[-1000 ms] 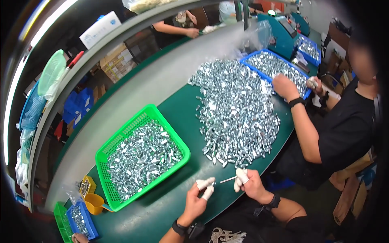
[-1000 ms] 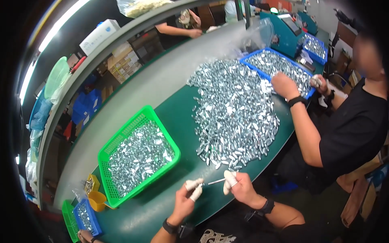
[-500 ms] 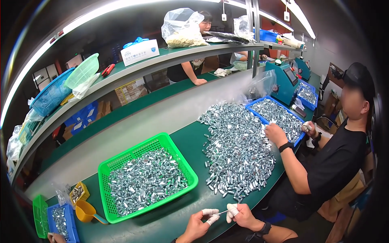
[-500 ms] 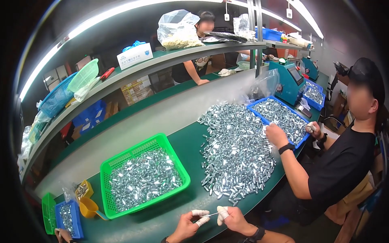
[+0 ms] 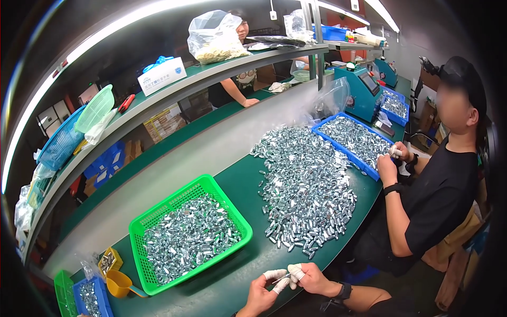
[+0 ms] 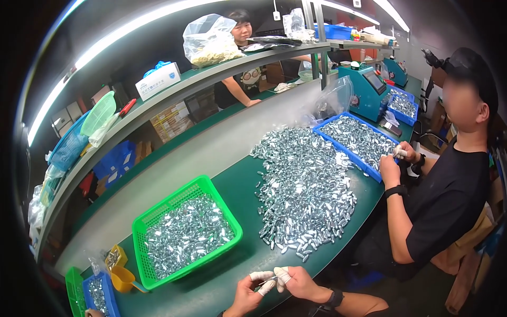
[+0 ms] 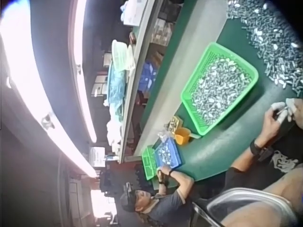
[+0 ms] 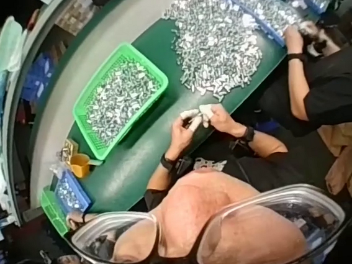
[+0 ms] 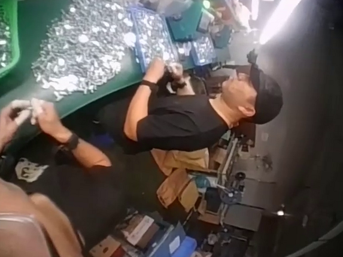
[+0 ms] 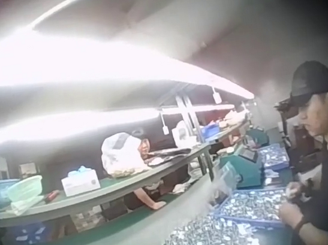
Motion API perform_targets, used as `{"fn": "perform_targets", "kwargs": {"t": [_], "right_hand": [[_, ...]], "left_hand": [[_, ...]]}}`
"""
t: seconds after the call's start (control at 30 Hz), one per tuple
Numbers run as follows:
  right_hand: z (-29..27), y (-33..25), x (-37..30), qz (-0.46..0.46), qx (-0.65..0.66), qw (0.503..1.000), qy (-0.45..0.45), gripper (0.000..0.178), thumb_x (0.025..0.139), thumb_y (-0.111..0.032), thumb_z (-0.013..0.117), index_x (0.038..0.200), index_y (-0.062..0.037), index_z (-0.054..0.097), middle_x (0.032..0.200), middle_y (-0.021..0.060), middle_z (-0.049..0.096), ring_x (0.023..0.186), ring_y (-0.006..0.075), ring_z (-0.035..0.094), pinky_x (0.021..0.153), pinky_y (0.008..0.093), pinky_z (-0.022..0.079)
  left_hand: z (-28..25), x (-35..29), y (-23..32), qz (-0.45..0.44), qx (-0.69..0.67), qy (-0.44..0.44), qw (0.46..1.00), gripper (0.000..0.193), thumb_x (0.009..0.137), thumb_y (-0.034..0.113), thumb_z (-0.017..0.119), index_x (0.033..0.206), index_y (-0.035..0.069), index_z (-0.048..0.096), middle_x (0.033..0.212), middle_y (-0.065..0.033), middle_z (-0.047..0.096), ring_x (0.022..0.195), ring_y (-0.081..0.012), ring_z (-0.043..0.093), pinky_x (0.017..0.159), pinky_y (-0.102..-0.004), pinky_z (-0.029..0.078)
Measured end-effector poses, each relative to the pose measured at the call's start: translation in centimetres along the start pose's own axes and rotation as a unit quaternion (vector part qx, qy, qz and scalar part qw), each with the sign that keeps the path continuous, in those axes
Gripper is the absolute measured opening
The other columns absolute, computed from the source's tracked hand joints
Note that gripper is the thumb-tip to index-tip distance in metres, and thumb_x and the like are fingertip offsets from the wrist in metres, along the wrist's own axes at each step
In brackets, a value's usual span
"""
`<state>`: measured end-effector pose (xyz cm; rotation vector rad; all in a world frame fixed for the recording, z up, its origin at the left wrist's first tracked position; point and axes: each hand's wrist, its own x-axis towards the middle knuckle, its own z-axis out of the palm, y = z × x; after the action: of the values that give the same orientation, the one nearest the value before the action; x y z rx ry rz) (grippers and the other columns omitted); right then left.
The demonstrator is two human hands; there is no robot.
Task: The person picks up a metal component and a metal rod, slides the component onto the rod, and then removes it. This process is repeated multiple times with different components from the pile.
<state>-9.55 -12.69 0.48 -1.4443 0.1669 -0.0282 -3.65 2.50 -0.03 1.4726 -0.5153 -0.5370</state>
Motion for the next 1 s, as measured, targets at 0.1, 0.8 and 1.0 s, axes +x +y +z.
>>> {"fn": "perform_targets", "kwargs": {"t": [0.1, 0.8, 1.0], "right_hand": [[-0.9, -0.1, -0.7, -0.004, -0.011, 1.0, -0.009, 0.038, 0.094, -0.023, 0.042, 0.064, -0.0018, 0.054, 0.058, 0.0005, 0.054, 0.055, 0.0064, 0.047, 0.053, 0.0215, 0.039], [-5.8, 0.0, -2.1, 0.012, 0.101, 0.988, -0.118, 0.042, 0.094, -0.022, 0.041, 0.058, -0.0024, 0.052, 0.055, 0.0023, 0.054, 0.052, 0.0078, 0.048, 0.051, 0.0231, 0.039], [-7.6, 0.5, -2.3, -0.035, 0.144, 0.989, 0.021, 0.041, 0.094, -0.025, 0.041, 0.058, -0.0064, 0.047, 0.053, 0.0053, 0.056, 0.042, 0.0056, 0.041, 0.041, 0.0205, 0.031]], "left_hand": [[-0.5, -0.1, -0.8, -0.057, -0.005, -0.035, 0.998, 0.017, 0.083, 0.006, 0.06, 0.098, -0.002, 0.058, 0.089, -0.0074, 0.062, 0.083, -0.0135, 0.059, 0.077, -0.0258, 0.047], [5.1, -1.5, 4.3, 0.213, 0.422, 0.087, 0.877, 0.019, 0.066, 0.001, 0.072, 0.084, 0.003, 0.062, 0.07, -0.0061, 0.059, 0.062, -0.0164, 0.053, 0.056, -0.0265, 0.043], [-3.8, 1.7, 6.2, 0.158, 0.532, 0.249, 0.794, 0.014, 0.072, 0.008, 0.068, 0.084, 0.002, 0.063, 0.069, -0.005, 0.058, 0.063, -0.0144, 0.052, 0.056, -0.0267, 0.042]]}}
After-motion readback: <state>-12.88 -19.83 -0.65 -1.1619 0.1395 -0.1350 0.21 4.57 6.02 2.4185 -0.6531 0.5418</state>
